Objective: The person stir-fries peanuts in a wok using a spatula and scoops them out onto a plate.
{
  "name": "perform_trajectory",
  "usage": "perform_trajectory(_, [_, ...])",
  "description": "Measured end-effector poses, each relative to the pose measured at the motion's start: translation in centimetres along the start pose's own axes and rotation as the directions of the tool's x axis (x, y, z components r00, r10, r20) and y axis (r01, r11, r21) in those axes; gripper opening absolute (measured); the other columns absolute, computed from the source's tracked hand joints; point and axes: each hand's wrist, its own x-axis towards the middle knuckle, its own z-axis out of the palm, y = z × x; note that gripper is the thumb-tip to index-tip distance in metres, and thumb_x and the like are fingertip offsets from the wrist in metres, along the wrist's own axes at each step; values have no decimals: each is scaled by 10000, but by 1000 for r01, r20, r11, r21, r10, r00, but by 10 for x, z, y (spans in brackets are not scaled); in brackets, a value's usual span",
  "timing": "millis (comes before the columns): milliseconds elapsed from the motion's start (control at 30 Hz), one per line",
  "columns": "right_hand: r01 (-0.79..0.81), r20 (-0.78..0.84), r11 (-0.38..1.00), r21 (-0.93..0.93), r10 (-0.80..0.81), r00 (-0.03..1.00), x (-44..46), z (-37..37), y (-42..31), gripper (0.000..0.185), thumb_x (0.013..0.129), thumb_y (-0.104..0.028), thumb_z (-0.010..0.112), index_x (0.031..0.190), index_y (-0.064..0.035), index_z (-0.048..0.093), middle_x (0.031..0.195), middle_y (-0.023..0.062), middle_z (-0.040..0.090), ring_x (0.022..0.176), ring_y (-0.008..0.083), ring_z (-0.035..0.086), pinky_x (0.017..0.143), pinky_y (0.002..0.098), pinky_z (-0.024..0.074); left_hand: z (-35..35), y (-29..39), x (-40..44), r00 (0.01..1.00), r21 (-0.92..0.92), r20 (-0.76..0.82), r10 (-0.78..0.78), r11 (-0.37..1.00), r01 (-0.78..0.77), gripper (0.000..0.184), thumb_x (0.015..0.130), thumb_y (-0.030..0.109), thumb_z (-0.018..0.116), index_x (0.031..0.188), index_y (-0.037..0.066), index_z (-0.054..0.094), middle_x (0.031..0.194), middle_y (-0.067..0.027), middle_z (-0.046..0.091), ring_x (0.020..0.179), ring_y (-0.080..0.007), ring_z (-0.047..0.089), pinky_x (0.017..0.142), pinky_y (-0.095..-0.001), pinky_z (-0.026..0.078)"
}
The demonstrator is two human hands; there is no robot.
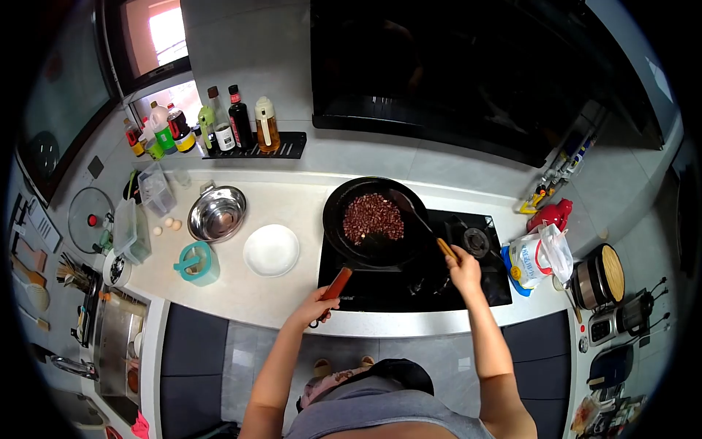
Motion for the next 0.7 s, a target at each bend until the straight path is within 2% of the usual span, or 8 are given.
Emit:
perform_trajectory(33, [36,21,999,-24,-35,999,3,-6,16,316,814,-187,619,1087,-28,615,736,129,662,648,205,647,593,298,496,0,-1,1,1000,1,-5,-2,1000,2,277,830,153,601,1075,73,501,764,-34,565,501,-84,481,413,-233,381])
perform_trajectory(67, [-48,110,987,152,31,993,11,-1,46,297,859,-180,570,1104,-17,606,679,84,648,558,146,601,487,263,457,-1,-1,1,1000,6,-4,-1,1000,1,276,830,151,601,1075,72,500,764,-34,565,501,-84,481,412,-234,380])
perform_trajectory(133, [-374,377,864,336,240,894,13,-36,19,258,878,-186,530,1024,-1,633,661,91,639,520,138,589,472,258,445,-1,0,0,1000,16,-9,2,1000,-2,276,828,147,601,1073,71,500,764,-34,563,501,-85,481,411,-234,378])
perform_trajectory(167, [-445,494,842,304,260,830,22,-40,24,241,907,-177,489,997,5,619,624,60,602,436,66,469,375,209,341,-2,1,1,1000,5,-3,1,1000,-1,279,828,145,601,1076,70,499,765,-34,563,502,-85,481,411,-234,377])
perform_trajectory(333, [-772,744,515,372,331,580,50,12,32,219,911,-216,506,998,-24,564,631,85,582,390,55,382,317,185,263,-1,3,-3,1000,-8,-13,6,1000,-6,282,826,137,599,1078,66,493,764,-34,559,499,-86,480,409,-235,373])
perform_trajectory(400, [-779,768,485,398,287,572,49,43,22,209,900,-218,536,969,-24,576,626,65,566,390,52,381,314,185,266,-1,2,-2,1000,-12,-9,6,1000,-6,290,827,135,599,1086,65,490,765,-35,559,499,-86,481,410,-235,374])
perform_trajectory(500, [-713,729,487,505,201,654,33,72,4,202,871,-192,591,969,-17,616,594,33,541,387,52,381,322,187,273,-1,2,-2,1000,-13,-10,5,1000,-5,296,829,136,596,1096,64,488,768,-36,560,499,-86,481,411,-235,375])
perform_trajectory(700, [-507,587,655,560,118,801,5,54,-8,307,837,-151,640,1105,-3,605,586,-15,536,439,39,429,397,190,306,-3,-2,-1,1000,-2,3,6,1000,-6,312,836,149,590,1119,69,485,783,-38,565,508,-84,481,415,-233,376])
